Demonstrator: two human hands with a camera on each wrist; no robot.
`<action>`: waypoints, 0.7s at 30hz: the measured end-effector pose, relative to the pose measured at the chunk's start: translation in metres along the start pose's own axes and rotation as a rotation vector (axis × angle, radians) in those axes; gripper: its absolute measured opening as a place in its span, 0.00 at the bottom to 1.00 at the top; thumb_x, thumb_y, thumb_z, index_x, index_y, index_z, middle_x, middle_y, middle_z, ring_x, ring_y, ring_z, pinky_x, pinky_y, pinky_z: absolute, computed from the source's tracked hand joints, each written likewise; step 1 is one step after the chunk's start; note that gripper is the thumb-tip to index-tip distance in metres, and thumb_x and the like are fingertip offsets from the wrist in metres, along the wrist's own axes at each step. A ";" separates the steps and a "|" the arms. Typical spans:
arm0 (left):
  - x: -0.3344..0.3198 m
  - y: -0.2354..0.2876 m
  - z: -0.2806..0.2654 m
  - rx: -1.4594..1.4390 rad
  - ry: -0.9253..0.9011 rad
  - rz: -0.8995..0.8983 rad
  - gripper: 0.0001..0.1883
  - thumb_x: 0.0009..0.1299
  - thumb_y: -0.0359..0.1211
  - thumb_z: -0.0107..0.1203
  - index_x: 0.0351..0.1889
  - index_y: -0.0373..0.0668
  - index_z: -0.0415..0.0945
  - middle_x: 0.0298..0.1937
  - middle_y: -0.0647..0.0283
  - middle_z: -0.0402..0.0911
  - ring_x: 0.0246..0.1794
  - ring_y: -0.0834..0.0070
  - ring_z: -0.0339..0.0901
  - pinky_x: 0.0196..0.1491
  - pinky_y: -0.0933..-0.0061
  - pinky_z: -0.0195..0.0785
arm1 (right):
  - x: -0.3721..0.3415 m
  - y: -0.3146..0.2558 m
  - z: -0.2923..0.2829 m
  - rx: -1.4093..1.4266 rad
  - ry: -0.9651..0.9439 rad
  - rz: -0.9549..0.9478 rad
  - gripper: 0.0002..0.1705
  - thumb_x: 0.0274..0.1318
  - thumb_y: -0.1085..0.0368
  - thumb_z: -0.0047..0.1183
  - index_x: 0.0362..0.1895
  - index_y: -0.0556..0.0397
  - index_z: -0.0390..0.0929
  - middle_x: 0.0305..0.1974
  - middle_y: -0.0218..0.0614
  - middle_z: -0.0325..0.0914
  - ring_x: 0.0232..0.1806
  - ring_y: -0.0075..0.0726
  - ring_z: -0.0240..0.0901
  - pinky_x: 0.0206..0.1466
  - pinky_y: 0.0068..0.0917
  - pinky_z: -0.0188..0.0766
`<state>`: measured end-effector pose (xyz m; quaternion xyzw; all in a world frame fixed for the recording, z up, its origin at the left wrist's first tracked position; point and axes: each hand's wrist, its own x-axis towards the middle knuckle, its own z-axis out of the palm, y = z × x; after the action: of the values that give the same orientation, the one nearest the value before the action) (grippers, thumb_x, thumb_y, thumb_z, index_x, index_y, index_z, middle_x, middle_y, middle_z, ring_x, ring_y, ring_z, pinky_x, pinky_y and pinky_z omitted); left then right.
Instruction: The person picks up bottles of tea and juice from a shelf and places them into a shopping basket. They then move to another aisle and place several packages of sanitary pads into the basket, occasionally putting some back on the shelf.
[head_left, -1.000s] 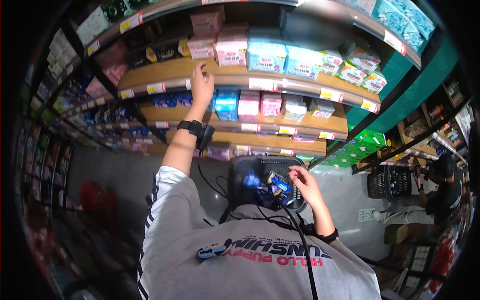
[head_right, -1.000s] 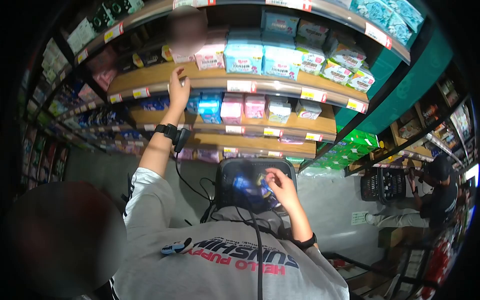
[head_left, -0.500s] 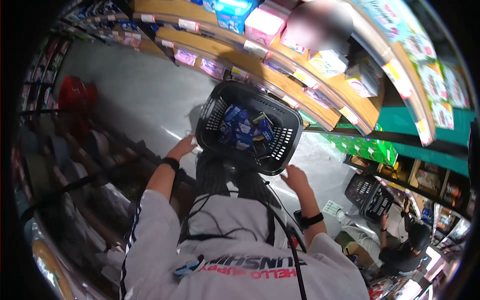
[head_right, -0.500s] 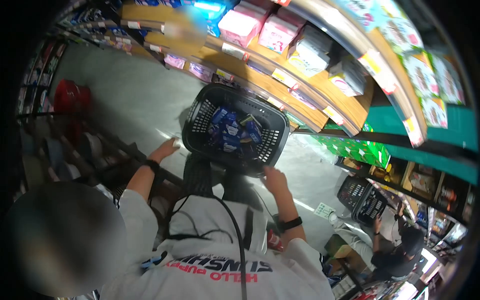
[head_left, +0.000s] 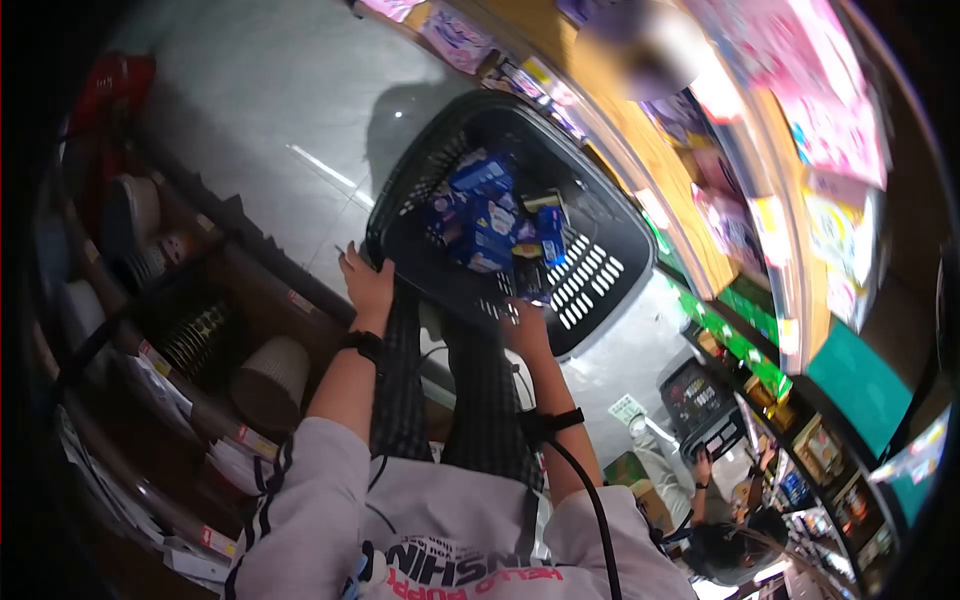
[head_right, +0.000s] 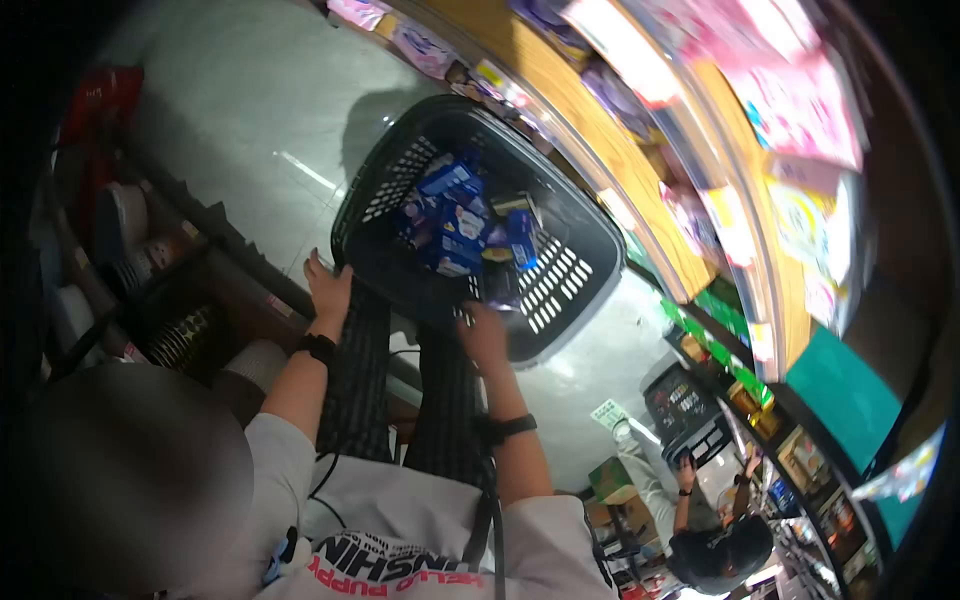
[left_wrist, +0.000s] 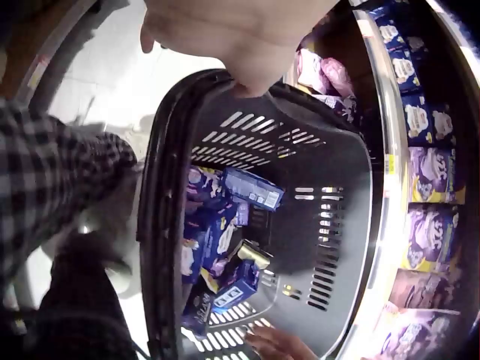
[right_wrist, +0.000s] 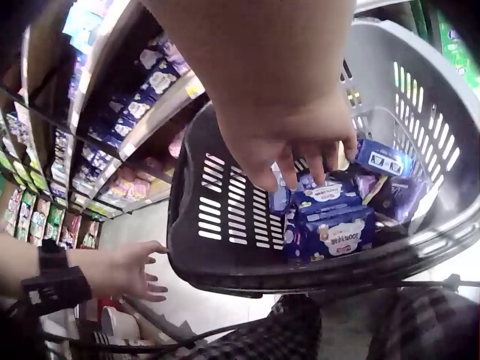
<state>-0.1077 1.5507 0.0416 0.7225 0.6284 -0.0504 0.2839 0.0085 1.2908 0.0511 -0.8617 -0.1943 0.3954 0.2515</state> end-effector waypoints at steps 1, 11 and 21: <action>0.009 0.003 0.007 0.013 -0.012 0.010 0.40 0.54 0.39 0.59 0.63 0.41 0.49 0.63 0.45 0.52 0.58 0.47 0.59 0.57 0.56 0.58 | 0.023 0.008 0.014 0.069 0.008 0.027 0.20 0.47 0.60 0.53 0.45 0.52 0.72 0.44 0.47 0.72 0.48 0.49 0.68 0.49 0.37 0.65; 0.106 -0.016 0.016 -0.238 -0.701 0.050 0.52 0.44 0.46 0.66 0.64 0.39 0.47 0.57 0.43 0.63 0.59 0.53 0.61 0.58 0.62 0.57 | 0.278 0.030 0.053 0.211 0.253 0.543 0.38 0.39 0.40 0.58 0.44 0.61 0.72 0.38 0.42 0.75 0.40 0.37 0.69 0.43 0.33 0.65; 0.130 -0.009 0.000 0.081 -1.028 0.081 0.58 0.43 0.55 0.65 0.65 0.38 0.41 0.62 0.45 0.57 0.63 0.50 0.55 0.62 0.56 0.49 | 0.398 0.040 0.083 0.303 0.346 0.640 0.47 0.31 0.45 0.65 0.53 0.62 0.64 0.41 0.50 0.72 0.42 0.41 0.69 0.45 0.30 0.65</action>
<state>-0.0894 1.6654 -0.0178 0.6387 0.3768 -0.4118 0.5296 0.1928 1.4950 -0.2509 -0.8859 0.1898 0.3268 0.2689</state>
